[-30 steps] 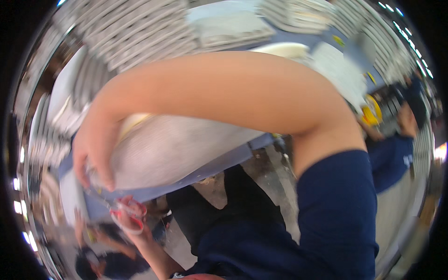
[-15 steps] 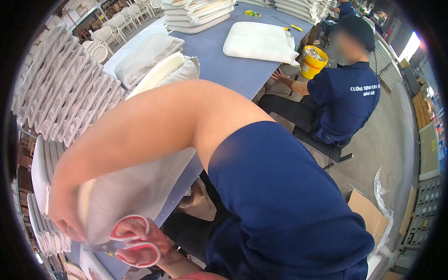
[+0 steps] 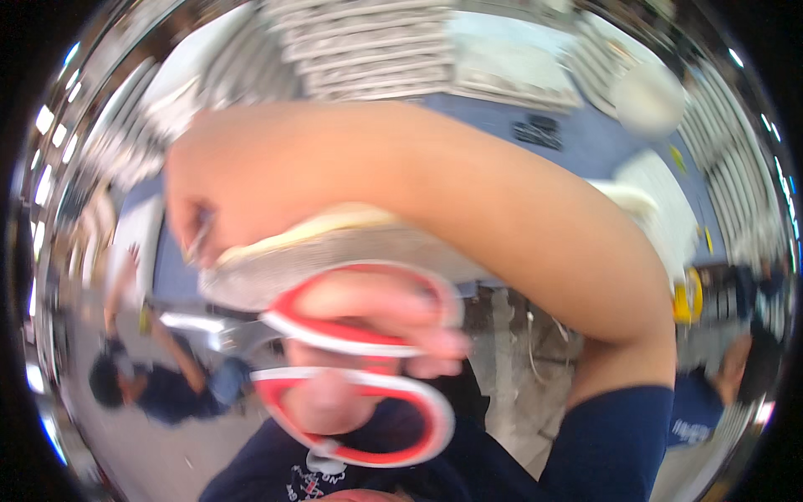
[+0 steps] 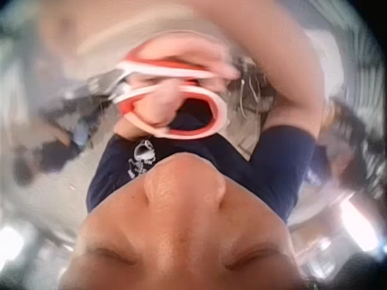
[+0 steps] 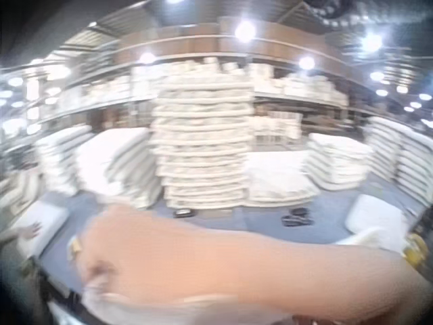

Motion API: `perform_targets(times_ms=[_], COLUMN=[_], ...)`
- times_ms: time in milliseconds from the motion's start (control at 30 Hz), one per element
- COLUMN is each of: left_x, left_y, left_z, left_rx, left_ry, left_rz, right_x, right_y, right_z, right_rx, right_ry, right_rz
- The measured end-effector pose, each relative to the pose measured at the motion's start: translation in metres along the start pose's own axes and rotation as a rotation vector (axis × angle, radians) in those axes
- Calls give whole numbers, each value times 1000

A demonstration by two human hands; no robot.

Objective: The person trims excess fabric from a cushion using scissors, then uses a staple gun to secure the fabric around the cushion edges. The person repeatedly folds and staples the fabric to ensure a tight fit.

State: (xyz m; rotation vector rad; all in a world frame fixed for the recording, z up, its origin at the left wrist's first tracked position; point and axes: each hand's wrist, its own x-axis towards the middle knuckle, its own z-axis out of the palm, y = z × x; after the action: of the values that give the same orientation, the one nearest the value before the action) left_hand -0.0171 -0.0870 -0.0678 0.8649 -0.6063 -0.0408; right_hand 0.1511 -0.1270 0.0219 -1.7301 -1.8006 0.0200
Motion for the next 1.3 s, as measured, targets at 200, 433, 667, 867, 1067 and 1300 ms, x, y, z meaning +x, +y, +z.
perform_targets(times_ms=[200, 433, 667, 867, 1067, 1300], left_x=[-4, -6, -13, -15, -14, -12], left_y=[-32, -27, -25, -17, -18, -29], left_z=[27, 27, 20, 15, 11, 5], left_rx=[-143, -369, -332, -361, -349, -342], left_ry=[32, -6, -9, -56, -91, -117], left_rz=[-78, -244, -159, -215, -186, -66], right_x=[-5, -4, -4, 0, 2, 5], right_y=[-21, -37, -38, -35, -36, -33], right_z=[7, 17, 13, 12, 11, 13], right_rx=[-29, -122, -123, -135, -179, -187], right_ry=[107, 76, 53, 25, -9, -29], right_rz=[-149, -140, -88, -118, -116, -94])
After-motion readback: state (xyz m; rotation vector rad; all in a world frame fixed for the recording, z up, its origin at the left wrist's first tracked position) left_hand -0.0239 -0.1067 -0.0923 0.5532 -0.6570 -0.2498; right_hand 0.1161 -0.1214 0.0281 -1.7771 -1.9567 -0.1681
